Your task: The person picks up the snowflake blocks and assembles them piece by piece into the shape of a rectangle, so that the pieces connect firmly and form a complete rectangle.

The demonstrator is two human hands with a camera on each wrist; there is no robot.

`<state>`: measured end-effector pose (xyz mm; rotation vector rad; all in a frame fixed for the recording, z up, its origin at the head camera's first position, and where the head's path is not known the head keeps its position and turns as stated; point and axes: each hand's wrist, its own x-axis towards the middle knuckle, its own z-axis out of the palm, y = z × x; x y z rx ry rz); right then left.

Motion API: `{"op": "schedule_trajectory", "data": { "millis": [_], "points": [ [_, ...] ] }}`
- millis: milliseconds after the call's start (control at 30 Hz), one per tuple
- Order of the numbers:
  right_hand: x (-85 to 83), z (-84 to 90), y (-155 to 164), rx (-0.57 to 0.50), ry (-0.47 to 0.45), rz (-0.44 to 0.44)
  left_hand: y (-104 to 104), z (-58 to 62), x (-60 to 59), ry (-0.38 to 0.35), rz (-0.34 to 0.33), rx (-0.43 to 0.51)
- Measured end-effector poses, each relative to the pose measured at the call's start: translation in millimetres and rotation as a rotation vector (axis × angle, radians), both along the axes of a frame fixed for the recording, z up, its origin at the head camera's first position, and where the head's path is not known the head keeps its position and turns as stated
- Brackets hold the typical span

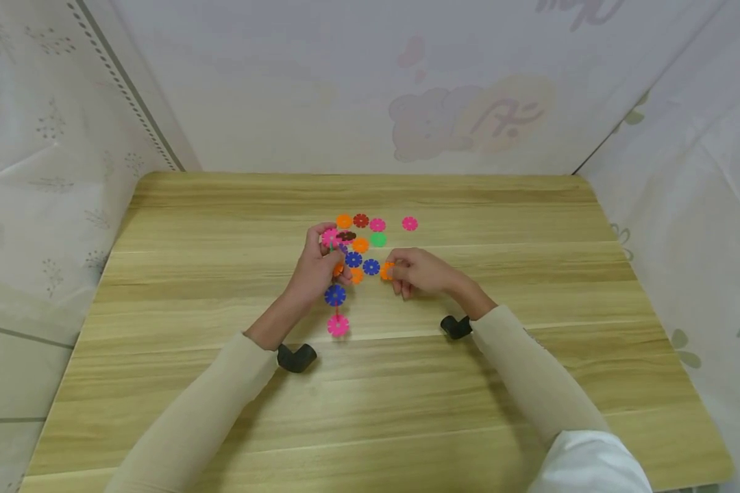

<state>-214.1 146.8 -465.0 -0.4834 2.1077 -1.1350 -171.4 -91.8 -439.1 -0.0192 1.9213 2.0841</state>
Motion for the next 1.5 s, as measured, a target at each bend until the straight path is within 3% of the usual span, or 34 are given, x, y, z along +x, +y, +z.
{"op": "schedule_trajectory", "data": {
  "millis": [333,733,1233,1500],
  "points": [
    [-2.6,16.3,-7,-0.173,0.008,-0.195,2,1.4,1.8,0.018,-0.014,-0.045],
    [2.1,36.0,-20,-0.325,-0.026,-0.311,3,-2.7,1.8,0.037,-0.037,-0.044],
    [2.0,38.1,-36,-0.340,-0.030,-0.326,10,-2.5,1.3,0.076,-0.064,-0.063],
    [-0.8,36.4,-33,-0.316,-0.027,-0.280,10,-2.9,0.0,0.128,-0.082,-0.107]
  ]
}}
